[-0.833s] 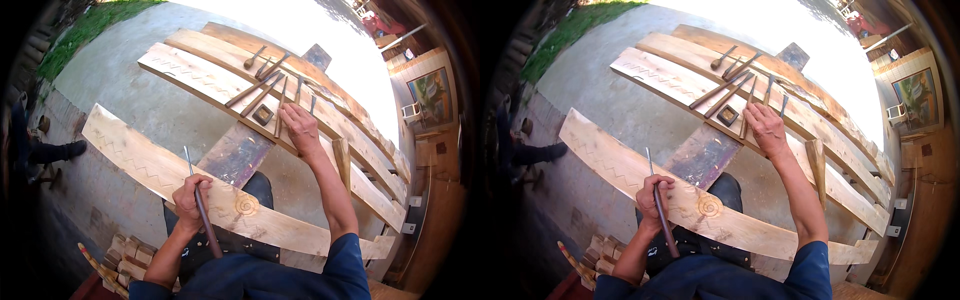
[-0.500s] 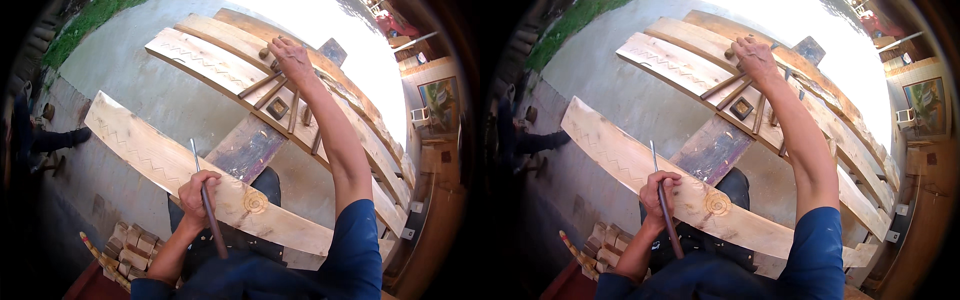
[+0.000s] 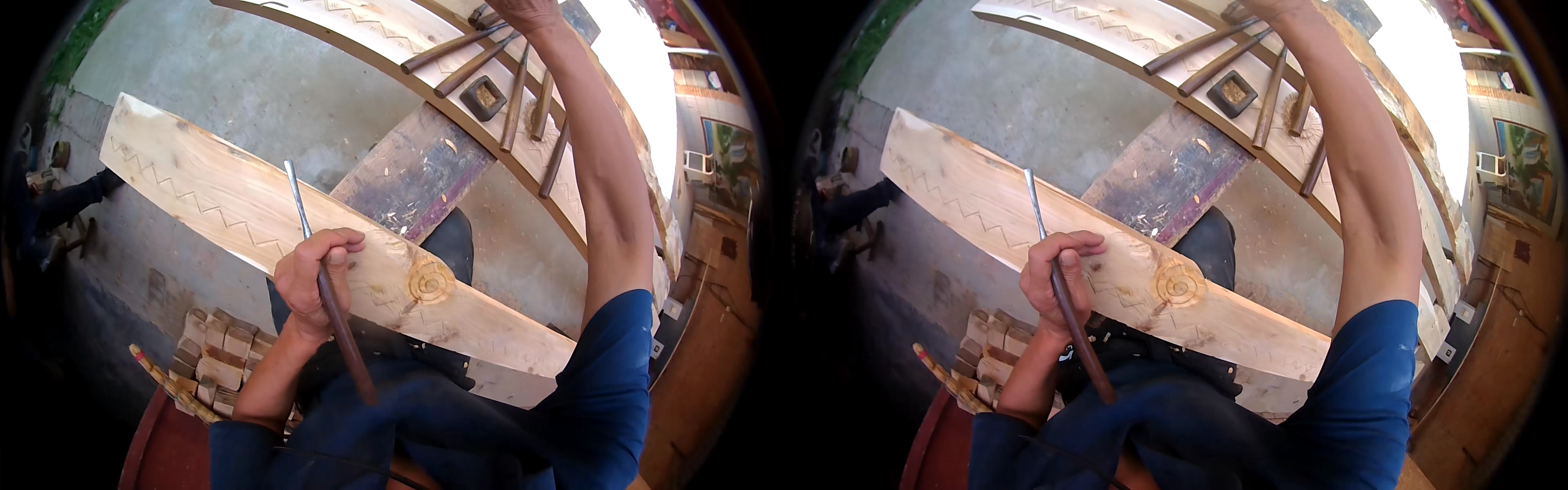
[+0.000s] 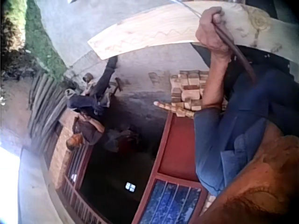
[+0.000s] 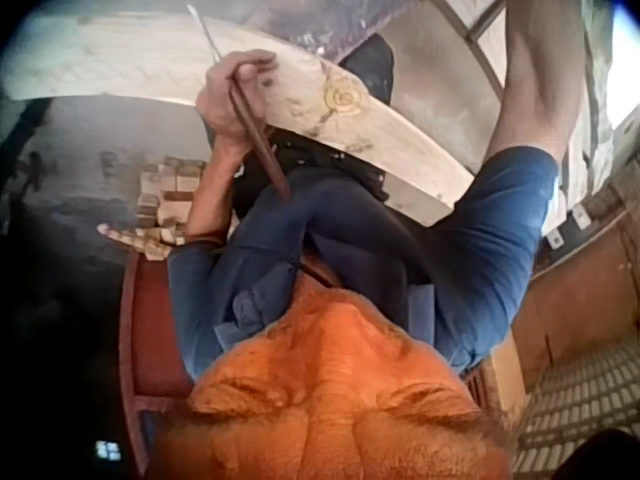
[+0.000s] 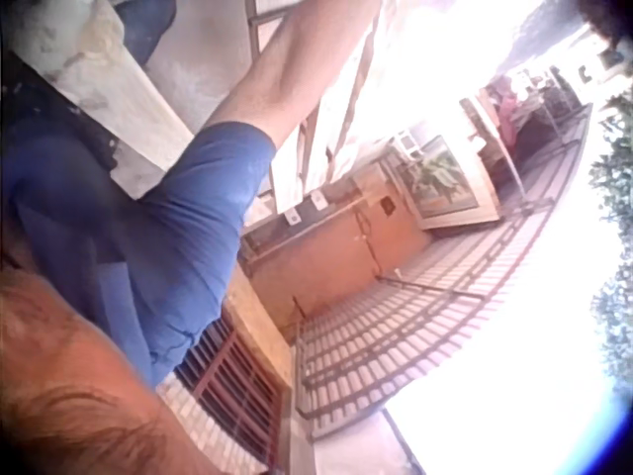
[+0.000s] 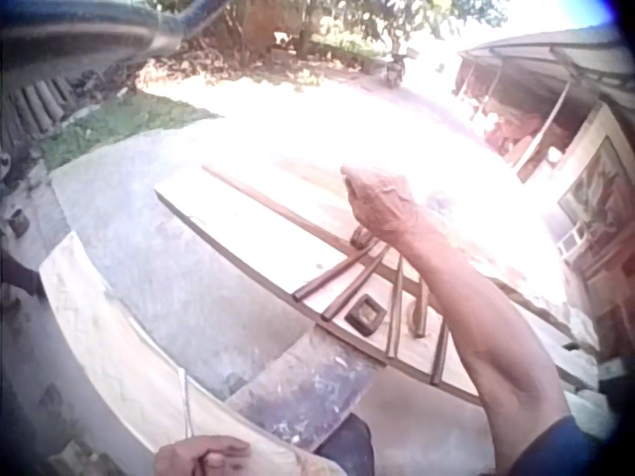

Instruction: The person carves a decorative zigzag pattern and a spiral design into a long wooden plank using a chisel and a wooden mallet. The person holds the chisel in place and strikes it with the mallet to remove wood shavings, gradually deepening the carved lines.

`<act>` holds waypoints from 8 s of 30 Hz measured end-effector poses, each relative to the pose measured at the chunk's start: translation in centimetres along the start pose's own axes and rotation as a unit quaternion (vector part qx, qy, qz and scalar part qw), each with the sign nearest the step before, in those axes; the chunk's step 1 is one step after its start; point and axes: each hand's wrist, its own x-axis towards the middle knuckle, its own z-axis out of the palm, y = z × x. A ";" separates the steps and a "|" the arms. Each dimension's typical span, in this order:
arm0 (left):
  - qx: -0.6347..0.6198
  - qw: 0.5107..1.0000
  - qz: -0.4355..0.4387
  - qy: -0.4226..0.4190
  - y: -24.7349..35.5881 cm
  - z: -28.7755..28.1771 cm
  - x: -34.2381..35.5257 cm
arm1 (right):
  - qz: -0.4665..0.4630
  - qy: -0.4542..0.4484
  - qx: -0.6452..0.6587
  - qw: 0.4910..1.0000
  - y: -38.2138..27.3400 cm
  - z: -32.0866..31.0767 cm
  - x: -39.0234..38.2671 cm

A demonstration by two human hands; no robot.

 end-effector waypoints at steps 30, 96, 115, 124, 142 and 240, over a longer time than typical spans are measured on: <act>-0.009 0.987 0.016 -0.162 1.3 4.3 0.9 | 0.364 0.175 0.842 0.357 -19.3 -16.0 -23.2; -0.039 0.994 -0.043 -0.090 1.1 4.3 0.2 | 0.386 -0.254 0.847 0.262 -18.3 -5.3 -12.9; -0.039 0.994 -0.049 -0.089 1.1 4.3 0.2 | 0.407 -0.200 0.841 0.296 -19.7 -4.7 -14.4; -0.044 0.991 -0.060 -0.107 1.2 4.0 0.1 | 0.481 -0.119 0.792 0.356 -16.8 -9.6 -13.1; -0.104 0.992 -0.066 -0.022 1.0 3.6 -0.2 | 0.407 -0.096 0.868 0.268 -15.6 -12.0 -13.5; -0.077 0.994 0.070 -0.042 2.9 5.5 -6.5 | 0.325 0.315 0.420 0.787 -27.3 -18.2 -20.6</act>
